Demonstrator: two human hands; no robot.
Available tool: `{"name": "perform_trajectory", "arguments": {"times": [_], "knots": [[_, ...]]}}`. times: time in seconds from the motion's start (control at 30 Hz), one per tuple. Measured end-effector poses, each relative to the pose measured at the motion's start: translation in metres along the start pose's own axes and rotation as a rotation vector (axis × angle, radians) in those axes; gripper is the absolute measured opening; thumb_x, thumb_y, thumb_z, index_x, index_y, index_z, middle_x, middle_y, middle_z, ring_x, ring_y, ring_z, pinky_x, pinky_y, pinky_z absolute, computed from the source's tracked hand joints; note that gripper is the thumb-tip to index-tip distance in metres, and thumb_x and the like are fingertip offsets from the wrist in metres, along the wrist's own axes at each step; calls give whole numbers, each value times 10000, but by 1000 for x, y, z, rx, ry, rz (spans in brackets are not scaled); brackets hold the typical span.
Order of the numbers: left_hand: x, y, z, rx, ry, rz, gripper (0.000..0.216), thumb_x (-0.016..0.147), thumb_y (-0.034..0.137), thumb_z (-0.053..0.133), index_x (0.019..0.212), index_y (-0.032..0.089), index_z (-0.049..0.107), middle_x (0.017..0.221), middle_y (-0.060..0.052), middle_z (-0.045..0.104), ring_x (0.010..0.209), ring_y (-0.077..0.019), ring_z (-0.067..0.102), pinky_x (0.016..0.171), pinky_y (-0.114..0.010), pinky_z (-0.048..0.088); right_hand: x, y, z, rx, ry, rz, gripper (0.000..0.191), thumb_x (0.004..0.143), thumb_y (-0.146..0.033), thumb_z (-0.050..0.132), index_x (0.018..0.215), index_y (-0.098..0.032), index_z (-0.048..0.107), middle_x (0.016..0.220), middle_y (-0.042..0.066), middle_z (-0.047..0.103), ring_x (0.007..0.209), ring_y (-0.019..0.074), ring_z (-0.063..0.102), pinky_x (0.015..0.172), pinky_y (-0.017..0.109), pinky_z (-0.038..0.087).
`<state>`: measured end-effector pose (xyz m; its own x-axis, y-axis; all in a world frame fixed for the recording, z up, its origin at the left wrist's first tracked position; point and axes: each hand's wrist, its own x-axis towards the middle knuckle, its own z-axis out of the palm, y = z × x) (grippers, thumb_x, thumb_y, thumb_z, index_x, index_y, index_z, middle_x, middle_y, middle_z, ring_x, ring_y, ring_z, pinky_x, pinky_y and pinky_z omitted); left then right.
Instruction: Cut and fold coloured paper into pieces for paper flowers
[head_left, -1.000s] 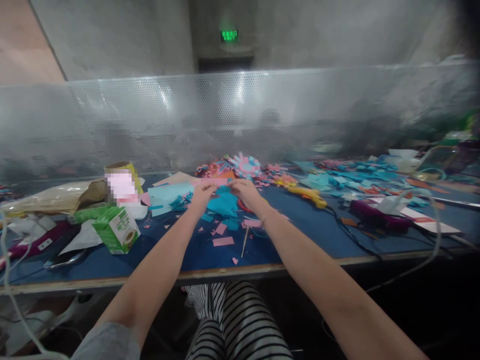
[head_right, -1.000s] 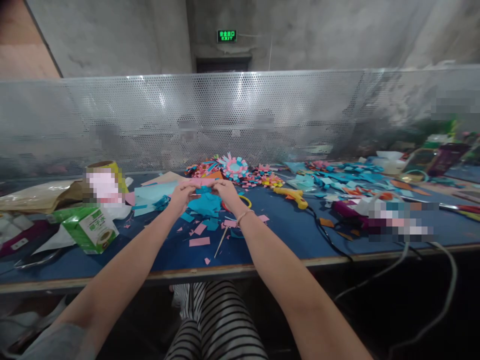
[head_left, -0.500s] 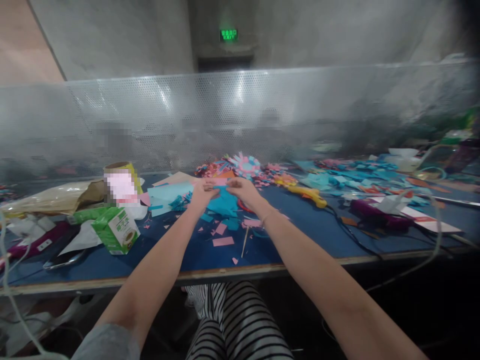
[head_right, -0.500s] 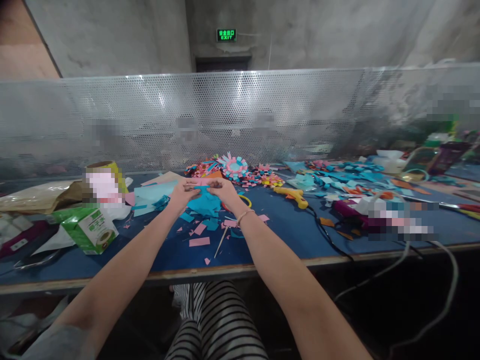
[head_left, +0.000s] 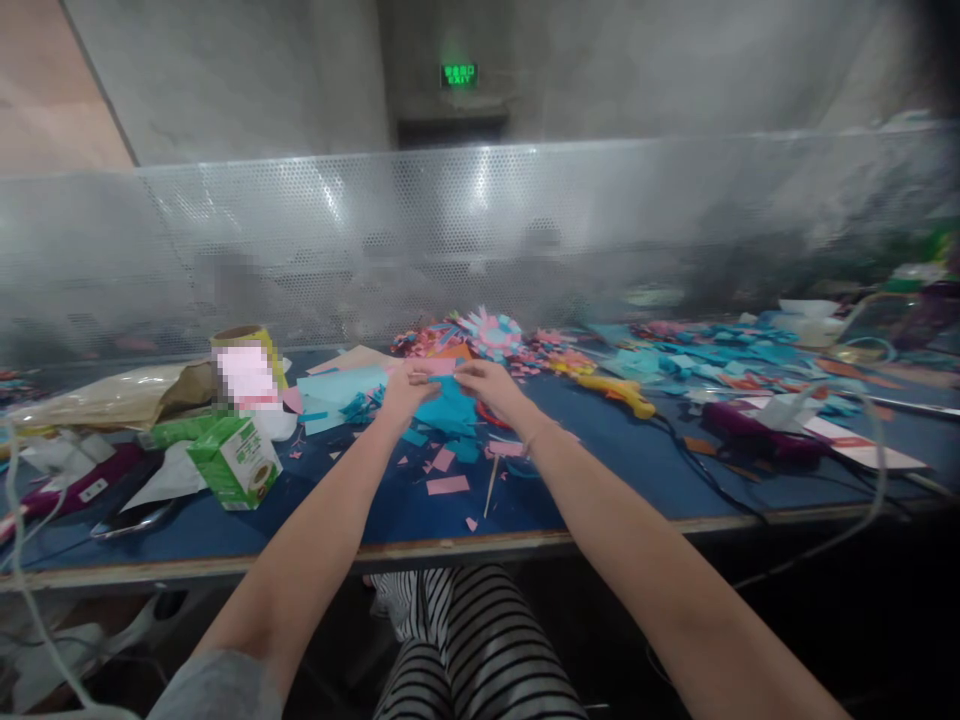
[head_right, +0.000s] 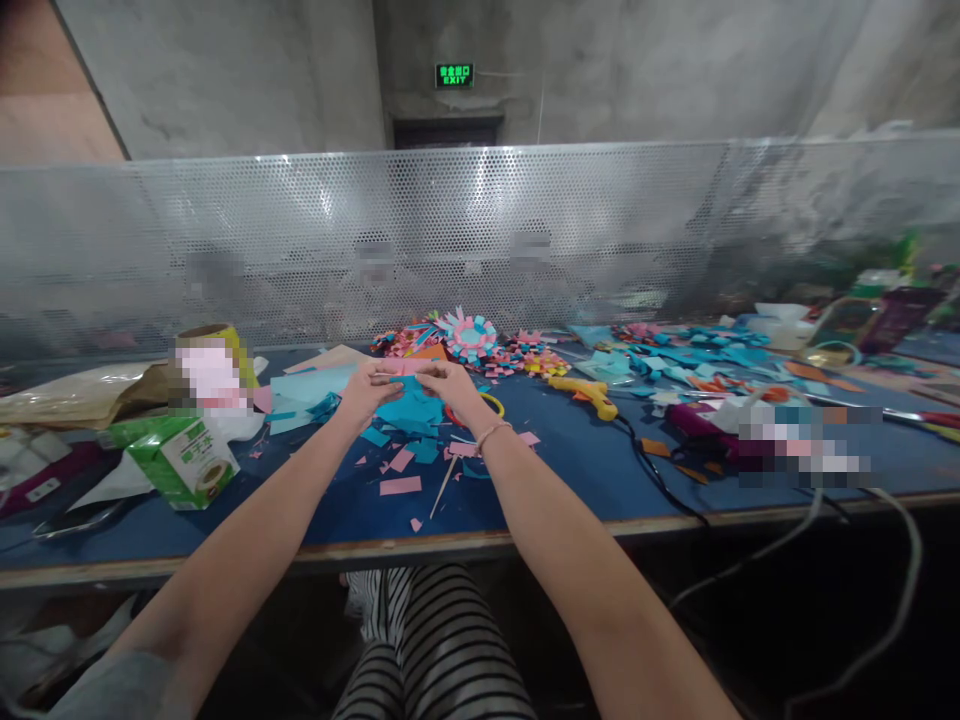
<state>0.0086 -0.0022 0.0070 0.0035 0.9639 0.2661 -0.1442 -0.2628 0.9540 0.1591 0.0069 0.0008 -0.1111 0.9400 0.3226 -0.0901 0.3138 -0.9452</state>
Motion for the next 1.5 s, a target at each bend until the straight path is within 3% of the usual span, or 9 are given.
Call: {"name": "perform_trajectory", "arguments": {"times": [0.2,0.57,0.9,1.3,1.5], "knots": [[1,-1,0,18,4,1,400,401,163,765,724,127,532,539,20,556,535,-123,571,615,-327,503,-4,-7,0,-204,12,-44,207,551,-310,647,659,-142,592,564,7,568,542,109,517,563,266,435],[2,-3,-1,52,6,-8,394,383,160,762,706,126,539,543,7,575,526,-121,565,601,-304,487,-3,-7,0,-215,-3,-55,117,586,-258,612,617,-147,593,532,-6,562,516,108,528,574,272,452],[3,-6,-3,72,15,-1,358,403,150,739,695,140,532,528,32,543,522,-121,565,603,-308,495,-5,-8,-1,-270,-17,-90,142,565,-274,615,613,-143,587,507,-11,539,504,103,499,539,262,424],[0,-5,0,98,-60,9,325,424,169,737,698,132,566,538,17,564,507,-108,555,588,-285,490,-4,-3,1,-311,-73,-141,174,615,-317,580,631,-144,578,595,7,564,569,109,520,568,251,450],[-4,-1,3,68,-115,-22,283,444,292,742,621,122,602,564,3,588,540,-111,565,593,-277,499,-3,-5,-2,-435,-61,-191,184,617,-320,582,590,-139,585,561,9,561,536,111,515,548,244,439]]}}
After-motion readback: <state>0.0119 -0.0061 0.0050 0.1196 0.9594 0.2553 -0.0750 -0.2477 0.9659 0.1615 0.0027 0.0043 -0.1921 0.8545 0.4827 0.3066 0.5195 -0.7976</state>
